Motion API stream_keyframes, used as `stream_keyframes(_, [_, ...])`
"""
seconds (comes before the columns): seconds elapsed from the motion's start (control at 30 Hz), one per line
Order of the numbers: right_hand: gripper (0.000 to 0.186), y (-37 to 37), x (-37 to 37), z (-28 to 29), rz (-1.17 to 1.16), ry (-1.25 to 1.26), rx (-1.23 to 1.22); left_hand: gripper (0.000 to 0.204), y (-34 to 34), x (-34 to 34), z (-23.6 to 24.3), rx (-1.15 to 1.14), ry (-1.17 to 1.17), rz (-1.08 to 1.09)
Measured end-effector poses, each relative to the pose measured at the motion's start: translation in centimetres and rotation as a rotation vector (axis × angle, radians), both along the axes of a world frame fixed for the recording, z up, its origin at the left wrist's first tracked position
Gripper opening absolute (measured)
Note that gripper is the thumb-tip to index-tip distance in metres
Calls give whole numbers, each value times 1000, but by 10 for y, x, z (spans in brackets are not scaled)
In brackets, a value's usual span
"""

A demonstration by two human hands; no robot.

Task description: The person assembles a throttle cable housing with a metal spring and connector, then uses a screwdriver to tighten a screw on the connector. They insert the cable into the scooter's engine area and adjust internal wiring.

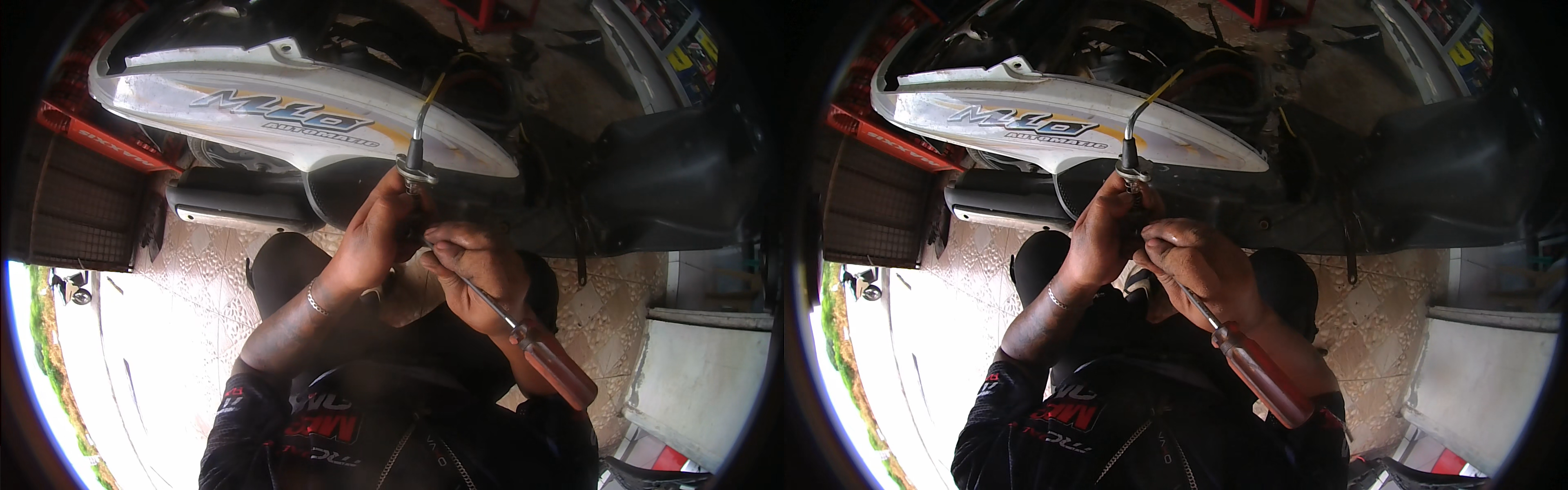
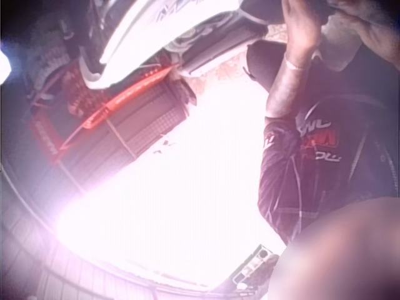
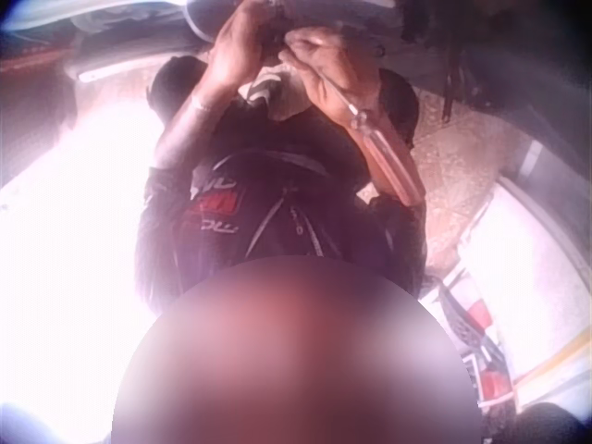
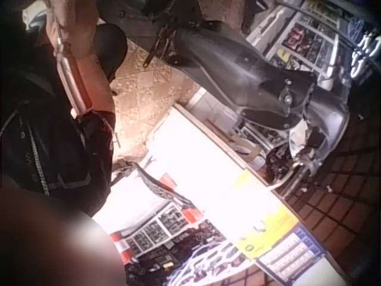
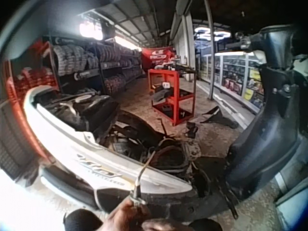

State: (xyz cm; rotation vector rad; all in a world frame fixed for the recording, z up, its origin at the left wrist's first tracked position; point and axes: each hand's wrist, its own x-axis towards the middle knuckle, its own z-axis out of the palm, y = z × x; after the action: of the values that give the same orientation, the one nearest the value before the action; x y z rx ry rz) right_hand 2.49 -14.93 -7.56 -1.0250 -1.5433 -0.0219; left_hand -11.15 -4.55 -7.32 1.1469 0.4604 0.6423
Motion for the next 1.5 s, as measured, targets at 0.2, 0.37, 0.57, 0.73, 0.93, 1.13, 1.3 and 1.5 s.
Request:
stream_keyframes(0.2, [18,2,-3,4,-84,-118,-16,23,0,0,-2,27,55,45])
stream_keyframes(0.37, [20,2,-4,6,-72,-24,-94,25,-4,0,-3,-40,76,96])
stream_keyframes(0.57, [19,2,-2,4,-61,7,-123,25,-7,3,-7,0,58,119])
stream_keyframes(0.73, [17,-2,1,2,-55,-33,-139,22,-8,6,-3,119,113,125])
stream_keyframes(0.93, [17,-5,-2,-1,50,218,-95,21,-10,1,9,-128,46,99])
stream_keyframes(1.13, [21,-1,-4,-3,-24,48,-32,25,-4,-3,7,-91,52,43])
stream_keyframes(1.3, [25,0,-5,-3,-6,40,46,24,-6,-1,4,-85,20,91])
stream_keyframes(1.5, [25,-2,-6,-8,9,-53,64,26,-8,1,3,-129,-42,112])
